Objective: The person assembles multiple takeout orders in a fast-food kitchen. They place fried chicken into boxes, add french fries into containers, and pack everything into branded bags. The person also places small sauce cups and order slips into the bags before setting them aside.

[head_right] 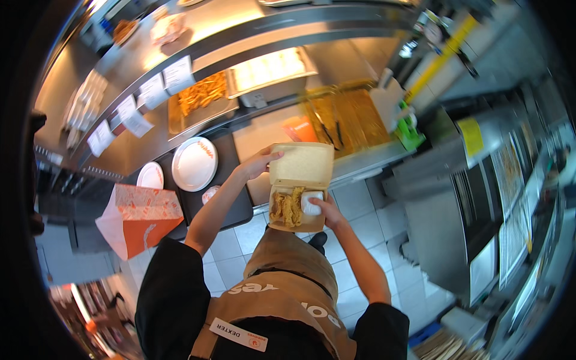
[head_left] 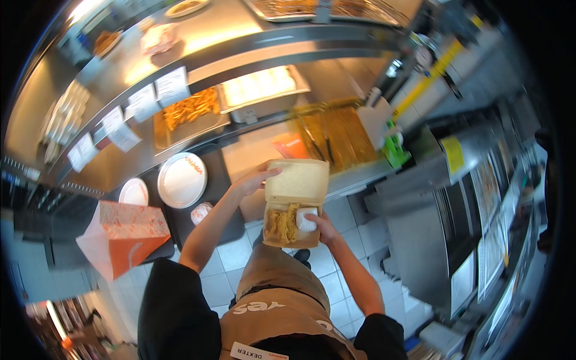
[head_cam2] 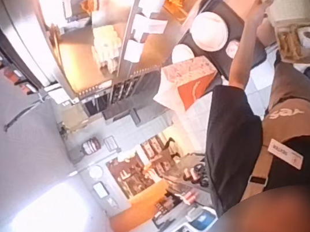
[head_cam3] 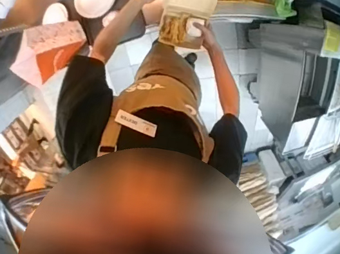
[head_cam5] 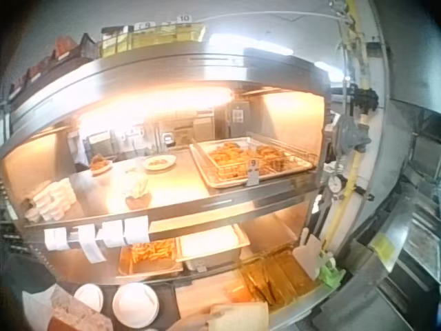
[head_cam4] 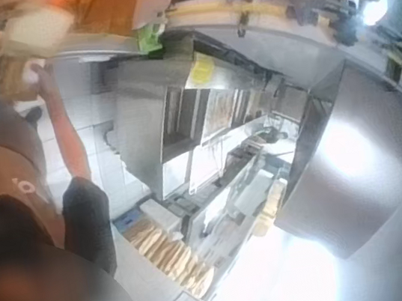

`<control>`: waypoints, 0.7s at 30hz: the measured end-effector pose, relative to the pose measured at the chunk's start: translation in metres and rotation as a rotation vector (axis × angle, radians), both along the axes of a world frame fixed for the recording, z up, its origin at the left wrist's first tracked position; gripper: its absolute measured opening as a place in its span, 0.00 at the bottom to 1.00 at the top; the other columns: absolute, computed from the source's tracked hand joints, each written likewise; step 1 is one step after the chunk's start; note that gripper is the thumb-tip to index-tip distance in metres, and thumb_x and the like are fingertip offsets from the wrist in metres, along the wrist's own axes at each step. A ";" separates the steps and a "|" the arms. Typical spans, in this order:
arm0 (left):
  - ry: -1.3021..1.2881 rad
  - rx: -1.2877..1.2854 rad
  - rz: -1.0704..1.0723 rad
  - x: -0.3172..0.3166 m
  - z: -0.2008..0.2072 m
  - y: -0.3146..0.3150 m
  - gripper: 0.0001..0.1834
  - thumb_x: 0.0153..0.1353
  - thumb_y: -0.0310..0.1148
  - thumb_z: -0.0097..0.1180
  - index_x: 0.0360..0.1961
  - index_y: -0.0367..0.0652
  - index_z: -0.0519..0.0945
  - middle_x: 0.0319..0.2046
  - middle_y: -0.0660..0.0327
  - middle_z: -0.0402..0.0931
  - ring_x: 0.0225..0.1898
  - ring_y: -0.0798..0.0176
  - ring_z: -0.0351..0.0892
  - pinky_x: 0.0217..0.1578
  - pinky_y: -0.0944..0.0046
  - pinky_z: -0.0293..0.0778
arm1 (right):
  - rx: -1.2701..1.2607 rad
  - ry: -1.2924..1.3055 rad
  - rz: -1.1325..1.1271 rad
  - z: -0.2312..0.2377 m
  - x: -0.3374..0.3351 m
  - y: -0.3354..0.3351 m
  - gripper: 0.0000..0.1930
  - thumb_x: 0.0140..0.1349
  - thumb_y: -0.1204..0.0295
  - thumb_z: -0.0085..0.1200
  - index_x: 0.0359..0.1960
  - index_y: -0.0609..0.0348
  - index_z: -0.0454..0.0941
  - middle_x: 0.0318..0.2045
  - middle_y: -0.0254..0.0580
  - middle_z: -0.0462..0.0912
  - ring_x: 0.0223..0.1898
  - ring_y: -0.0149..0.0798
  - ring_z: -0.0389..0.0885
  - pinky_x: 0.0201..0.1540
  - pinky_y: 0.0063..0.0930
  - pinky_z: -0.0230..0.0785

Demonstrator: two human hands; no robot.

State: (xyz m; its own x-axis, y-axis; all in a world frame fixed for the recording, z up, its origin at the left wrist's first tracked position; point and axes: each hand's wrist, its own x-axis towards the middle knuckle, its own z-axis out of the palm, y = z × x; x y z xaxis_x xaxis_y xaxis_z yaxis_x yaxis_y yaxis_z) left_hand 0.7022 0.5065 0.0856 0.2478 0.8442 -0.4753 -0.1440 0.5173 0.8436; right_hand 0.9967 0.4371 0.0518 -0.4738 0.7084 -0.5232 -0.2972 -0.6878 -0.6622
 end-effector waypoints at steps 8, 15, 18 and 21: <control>0.474 0.224 0.500 -0.115 -0.078 -0.033 0.21 0.56 0.19 0.46 0.52 0.36 0.77 0.38 0.60 0.80 0.41 0.63 0.78 0.39 0.64 0.74 | 0.496 -0.516 0.766 -0.050 -0.140 0.185 0.35 0.57 0.69 0.66 0.66 0.62 0.67 0.60 0.49 0.76 0.57 0.45 0.79 0.59 0.39 0.72; 1.022 0.457 0.371 -0.024 0.010 -0.117 0.33 0.55 0.42 0.66 0.61 0.43 0.73 0.57 0.45 0.71 0.59 0.43 0.71 0.58 0.49 0.68 | 0.869 -0.761 0.306 0.000 -0.096 0.111 0.31 0.61 0.61 0.64 0.62 0.64 0.70 0.58 0.54 0.75 0.54 0.46 0.78 0.54 0.38 0.73; 1.205 0.569 0.147 -0.006 0.007 -0.081 0.41 0.51 0.52 0.69 0.64 0.45 0.71 0.61 0.47 0.66 0.64 0.43 0.64 0.61 0.45 0.61 | 0.325 -0.774 0.084 -0.008 -0.074 0.064 0.28 0.67 0.59 0.59 0.62 0.61 0.68 0.55 0.47 0.76 0.50 0.42 0.77 0.48 0.36 0.74; 1.399 0.589 0.216 -0.037 -0.036 0.000 0.47 0.49 0.60 0.70 0.64 0.43 0.70 0.61 0.44 0.68 0.63 0.41 0.67 0.60 0.44 0.65 | 0.023 -0.530 -0.025 -0.028 -0.084 0.055 0.29 0.68 0.60 0.59 0.66 0.55 0.64 0.52 0.42 0.76 0.47 0.37 0.77 0.46 0.33 0.73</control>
State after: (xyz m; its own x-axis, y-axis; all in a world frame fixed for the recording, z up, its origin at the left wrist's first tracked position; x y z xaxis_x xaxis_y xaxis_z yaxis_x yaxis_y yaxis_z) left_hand 0.6655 0.5070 0.0499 -0.2475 0.9505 0.1881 0.8890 0.1456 0.4341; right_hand 0.9129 0.4916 0.0240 -0.1316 0.7303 -0.6704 0.0669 -0.6682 -0.7410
